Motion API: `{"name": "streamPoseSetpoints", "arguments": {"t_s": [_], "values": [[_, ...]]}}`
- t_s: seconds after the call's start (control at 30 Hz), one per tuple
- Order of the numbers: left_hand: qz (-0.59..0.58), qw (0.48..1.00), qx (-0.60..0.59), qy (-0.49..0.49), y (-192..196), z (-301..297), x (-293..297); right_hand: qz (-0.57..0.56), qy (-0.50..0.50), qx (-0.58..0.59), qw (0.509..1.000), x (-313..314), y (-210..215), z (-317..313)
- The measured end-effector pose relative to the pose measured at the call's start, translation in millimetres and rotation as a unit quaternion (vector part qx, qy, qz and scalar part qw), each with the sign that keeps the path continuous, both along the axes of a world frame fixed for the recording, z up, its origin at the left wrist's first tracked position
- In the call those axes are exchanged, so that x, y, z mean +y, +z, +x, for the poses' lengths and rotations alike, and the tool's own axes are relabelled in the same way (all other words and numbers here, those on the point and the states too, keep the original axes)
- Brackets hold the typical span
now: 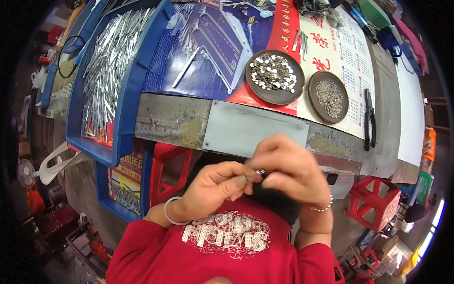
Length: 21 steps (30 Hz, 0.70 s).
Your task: Assembling small metal components by inserting pins into round parts at a workbench.
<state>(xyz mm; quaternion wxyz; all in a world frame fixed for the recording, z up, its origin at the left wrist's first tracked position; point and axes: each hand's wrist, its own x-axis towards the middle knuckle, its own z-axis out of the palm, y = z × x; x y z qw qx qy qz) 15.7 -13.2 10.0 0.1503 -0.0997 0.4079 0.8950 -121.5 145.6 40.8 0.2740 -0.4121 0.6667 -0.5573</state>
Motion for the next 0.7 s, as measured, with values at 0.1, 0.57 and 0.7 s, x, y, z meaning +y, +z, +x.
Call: {"name": "streamPoseSetpoints", "arguments": {"t_s": [0.1,0.57,0.7], "values": [[0.076,0.994,-0.034,0.069,-2.0,-0.3,-8.4,0.109,-0.150,0.236,0.954,-11.1,-0.3,-25.0],[0.045,0.992,-0.029,0.117,-5.9,-5.2,-16.8,0.211,-0.099,0.427,0.874,-32.9,-22.3,-52.1],[0.010,0.986,0.000,0.165,-18.2,-9.9,-10.5,0.109,-0.140,0.307,0.935,-31.2,-12.1,-18.7]]}}
